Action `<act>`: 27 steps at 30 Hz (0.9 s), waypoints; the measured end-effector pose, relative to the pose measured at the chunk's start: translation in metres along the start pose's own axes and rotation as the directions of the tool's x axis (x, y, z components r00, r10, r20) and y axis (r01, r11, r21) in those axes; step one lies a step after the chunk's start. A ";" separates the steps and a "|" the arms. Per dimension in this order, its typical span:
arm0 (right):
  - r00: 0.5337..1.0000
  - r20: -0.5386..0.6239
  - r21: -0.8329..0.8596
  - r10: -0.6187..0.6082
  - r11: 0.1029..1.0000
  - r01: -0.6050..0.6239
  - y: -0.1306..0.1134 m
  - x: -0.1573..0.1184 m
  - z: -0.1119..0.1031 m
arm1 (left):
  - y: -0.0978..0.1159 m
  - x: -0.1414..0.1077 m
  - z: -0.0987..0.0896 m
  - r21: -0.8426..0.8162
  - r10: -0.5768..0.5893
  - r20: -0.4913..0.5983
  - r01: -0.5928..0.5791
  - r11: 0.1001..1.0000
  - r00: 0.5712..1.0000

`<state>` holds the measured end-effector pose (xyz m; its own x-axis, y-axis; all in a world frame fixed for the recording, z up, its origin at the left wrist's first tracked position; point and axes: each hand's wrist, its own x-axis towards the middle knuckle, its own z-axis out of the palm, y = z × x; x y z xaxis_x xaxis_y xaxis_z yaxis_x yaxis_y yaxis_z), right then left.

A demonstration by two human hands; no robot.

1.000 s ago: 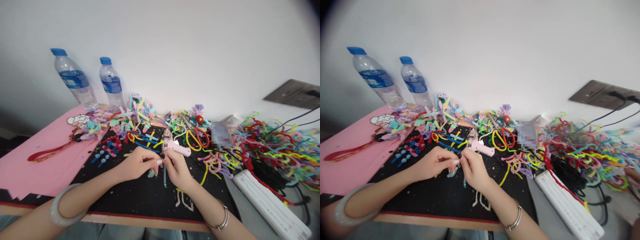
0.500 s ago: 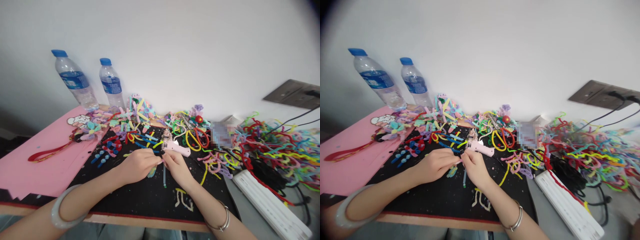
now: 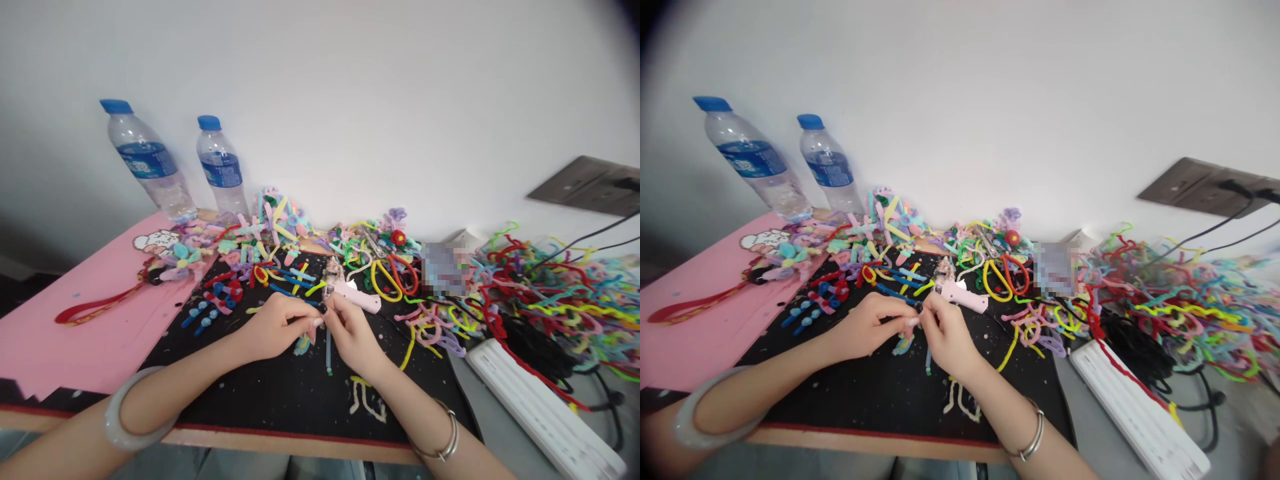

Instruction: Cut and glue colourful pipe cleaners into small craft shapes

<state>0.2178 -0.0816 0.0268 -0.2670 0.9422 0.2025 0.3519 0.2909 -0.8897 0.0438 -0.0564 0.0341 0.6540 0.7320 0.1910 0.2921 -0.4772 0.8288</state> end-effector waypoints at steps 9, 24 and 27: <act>0.982 -0.068 -0.327 -0.176 0.934 0.145 0.007 0.006 -0.015 | -0.009 0.004 -0.001 -0.431 -0.244 0.072 0.251 0.867 0.967; 0.871 -0.488 -0.744 0.058 0.494 -0.450 0.068 0.026 -0.098 | -0.023 0.007 -0.003 -0.630 -0.442 -0.157 0.255 0.733 0.883; 0.859 -0.511 -0.771 -0.035 0.461 -0.440 0.066 0.026 -0.098 | -0.025 0.006 -0.004 -0.631 -0.451 -0.190 0.243 0.737 0.872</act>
<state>0.3216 -0.0216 0.0137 0.2167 0.8841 0.4140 0.9712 -0.1520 -0.1837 0.0382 -0.0380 0.0167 0.3059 0.9460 -0.1072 -0.0661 0.1335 0.9888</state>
